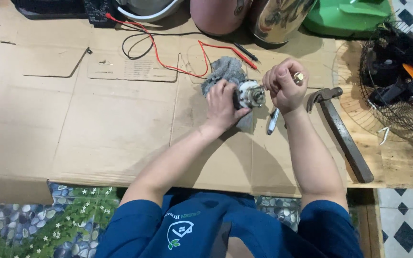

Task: The person is using a screwdriver to rotate and inspect the internal gears of a small mechanical assembly on a workshop table.

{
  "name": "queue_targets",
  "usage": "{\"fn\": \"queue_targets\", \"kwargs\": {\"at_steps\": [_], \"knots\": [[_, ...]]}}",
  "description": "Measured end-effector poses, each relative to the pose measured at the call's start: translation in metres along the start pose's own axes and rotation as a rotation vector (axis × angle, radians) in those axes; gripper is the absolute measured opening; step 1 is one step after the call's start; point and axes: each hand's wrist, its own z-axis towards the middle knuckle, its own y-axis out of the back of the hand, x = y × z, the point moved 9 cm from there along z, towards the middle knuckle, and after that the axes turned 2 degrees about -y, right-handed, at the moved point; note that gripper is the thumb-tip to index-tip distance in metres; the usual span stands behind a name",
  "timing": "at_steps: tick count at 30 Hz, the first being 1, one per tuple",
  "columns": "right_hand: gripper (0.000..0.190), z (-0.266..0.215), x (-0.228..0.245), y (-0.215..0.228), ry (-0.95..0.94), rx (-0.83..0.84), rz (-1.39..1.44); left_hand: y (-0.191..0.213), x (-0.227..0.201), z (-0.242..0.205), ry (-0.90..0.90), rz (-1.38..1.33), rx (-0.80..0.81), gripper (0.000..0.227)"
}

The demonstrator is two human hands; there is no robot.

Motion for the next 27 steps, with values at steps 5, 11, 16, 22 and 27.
{"fn": "queue_targets", "kwargs": {"at_steps": [5,11,16,22,27], "knots": [[0.026,-0.009,-0.03,0.011,-0.102,-0.094,0.023,0.008,-0.019,0.015,0.135,-0.002,0.157,0.119],[0.032,0.009,0.015,0.025,-0.071,-0.174,-0.032,-0.004,-0.009,0.01,0.04,0.059,0.163,0.131],[0.041,-0.014,0.046,0.052,0.135,-0.298,-0.37,-0.002,-0.013,0.005,0.01,0.049,0.158,0.13],[0.046,-0.038,0.027,0.067,0.164,-0.445,-0.206,0.006,-0.012,0.0,-0.014,-0.156,0.195,0.079],[0.043,-0.046,0.035,0.077,0.325,-0.698,-0.265,-0.023,-0.035,-0.029,-0.522,0.133,-0.192,0.01]]}}
